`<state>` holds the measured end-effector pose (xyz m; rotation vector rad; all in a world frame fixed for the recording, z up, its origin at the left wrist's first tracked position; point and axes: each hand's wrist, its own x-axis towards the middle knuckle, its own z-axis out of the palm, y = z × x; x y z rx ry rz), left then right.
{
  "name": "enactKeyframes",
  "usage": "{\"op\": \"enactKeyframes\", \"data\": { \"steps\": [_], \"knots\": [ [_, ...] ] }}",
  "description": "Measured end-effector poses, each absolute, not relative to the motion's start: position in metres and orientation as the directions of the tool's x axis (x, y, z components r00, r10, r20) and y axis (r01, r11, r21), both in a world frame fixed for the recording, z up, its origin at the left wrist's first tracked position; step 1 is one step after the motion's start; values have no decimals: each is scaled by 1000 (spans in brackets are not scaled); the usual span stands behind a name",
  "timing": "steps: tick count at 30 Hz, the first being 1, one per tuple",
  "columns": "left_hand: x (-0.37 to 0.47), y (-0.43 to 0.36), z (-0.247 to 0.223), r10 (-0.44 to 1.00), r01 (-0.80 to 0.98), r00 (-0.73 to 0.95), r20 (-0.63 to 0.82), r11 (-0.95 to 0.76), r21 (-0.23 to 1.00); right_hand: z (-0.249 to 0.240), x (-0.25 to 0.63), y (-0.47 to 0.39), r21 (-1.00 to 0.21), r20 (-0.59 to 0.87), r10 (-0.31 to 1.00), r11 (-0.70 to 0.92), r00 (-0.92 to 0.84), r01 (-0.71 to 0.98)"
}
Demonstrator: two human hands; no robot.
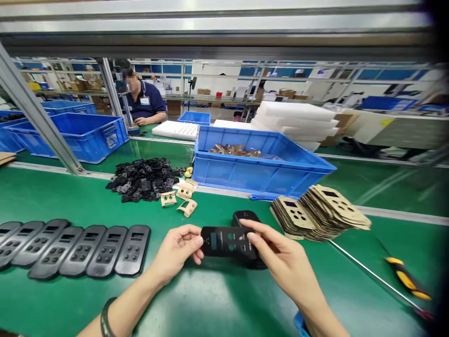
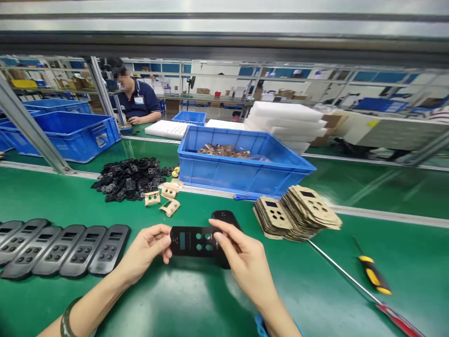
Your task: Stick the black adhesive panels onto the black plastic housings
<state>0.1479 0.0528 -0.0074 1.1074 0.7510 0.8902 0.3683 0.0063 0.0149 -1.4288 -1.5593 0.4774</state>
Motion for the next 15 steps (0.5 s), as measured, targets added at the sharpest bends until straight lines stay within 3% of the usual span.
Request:
{"op": "enactKeyframes", "data": {
  "steps": [2, 5, 8, 11, 15],
  "knots": [
    [144, 55, -3, 882, -191, 455, -122, 230, 954, 11, 364, 5, -714, 434, 899, 309, 51, 628],
    [138, 56, 1, 828, -141, 521, -207, 322, 936, 5, 361, 6, -485, 575, 809, 457, -122, 746],
    [135, 54, 0, 723, -115, 636, -271, 436, 892, 1, 352, 3, -360, 549, 750, 611, -369, 705],
    [136, 51, -5, 633, -157, 712, -303, 565, 810, -5, 339, 0, -519, 467, 778, 627, -422, 581],
    [140, 49, -9, 607, -258, 750, -261, 632, 731, -11, 327, -4, -799, 426, 868, 493, -255, 345]
  ]
}}
